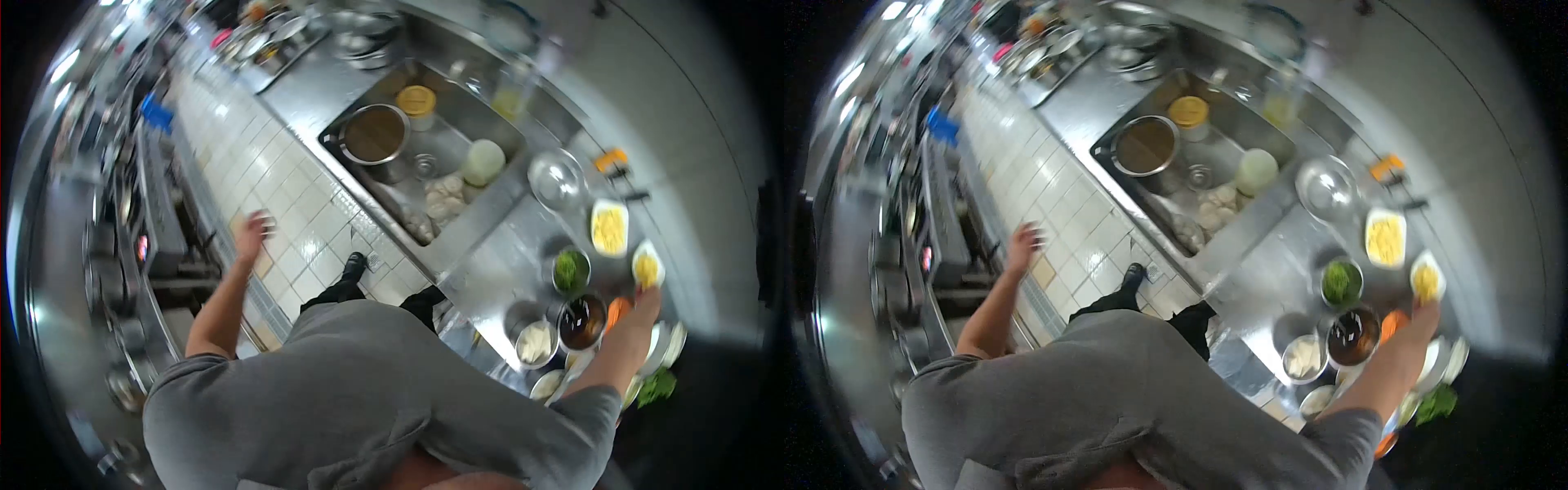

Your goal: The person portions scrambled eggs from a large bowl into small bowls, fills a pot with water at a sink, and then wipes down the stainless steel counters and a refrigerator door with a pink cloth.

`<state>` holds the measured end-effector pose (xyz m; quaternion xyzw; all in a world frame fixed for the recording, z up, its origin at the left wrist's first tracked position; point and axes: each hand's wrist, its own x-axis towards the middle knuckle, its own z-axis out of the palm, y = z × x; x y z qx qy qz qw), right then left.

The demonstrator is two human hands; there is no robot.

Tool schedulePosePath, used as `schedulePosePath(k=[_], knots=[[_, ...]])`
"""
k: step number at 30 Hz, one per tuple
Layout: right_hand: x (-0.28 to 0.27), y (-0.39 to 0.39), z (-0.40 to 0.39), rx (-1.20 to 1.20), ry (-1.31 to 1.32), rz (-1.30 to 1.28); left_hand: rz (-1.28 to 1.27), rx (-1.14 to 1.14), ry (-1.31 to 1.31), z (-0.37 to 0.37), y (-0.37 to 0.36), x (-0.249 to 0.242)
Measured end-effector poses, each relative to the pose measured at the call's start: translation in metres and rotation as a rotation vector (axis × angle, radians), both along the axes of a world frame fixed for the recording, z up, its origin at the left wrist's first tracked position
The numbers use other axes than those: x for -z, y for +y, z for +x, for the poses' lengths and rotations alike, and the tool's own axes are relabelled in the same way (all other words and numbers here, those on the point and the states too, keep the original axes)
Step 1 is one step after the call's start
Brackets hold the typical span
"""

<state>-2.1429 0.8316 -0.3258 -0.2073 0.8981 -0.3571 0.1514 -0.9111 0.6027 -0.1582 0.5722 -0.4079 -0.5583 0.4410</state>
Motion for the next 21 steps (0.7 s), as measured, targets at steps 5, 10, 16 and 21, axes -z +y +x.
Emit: schedulePosePath(k=[5, 10, 16, 21], knots=[[-0.123, -0.009, 0.158, 0.215, 0.078, -0.049, 0.356, -1.404, -0.896, 0.341, 0.303, -0.029], [-0.172, -0.019, 0.316, 0.064, 0.508, -0.389, 1.02, -0.344, -1.764, 0.336, 0.506, 0.005], [-0.201, -0.132, 0.598, -0.771, -0.228, -0.822, 0.337, -0.463, -0.166, 0.271, 0.554, 0.254], [-0.254, -0.148, 1.015, -1.56, 0.133, -0.346, 0.565, -0.267, -0.492, 0.131, 0.56, 0.093]])
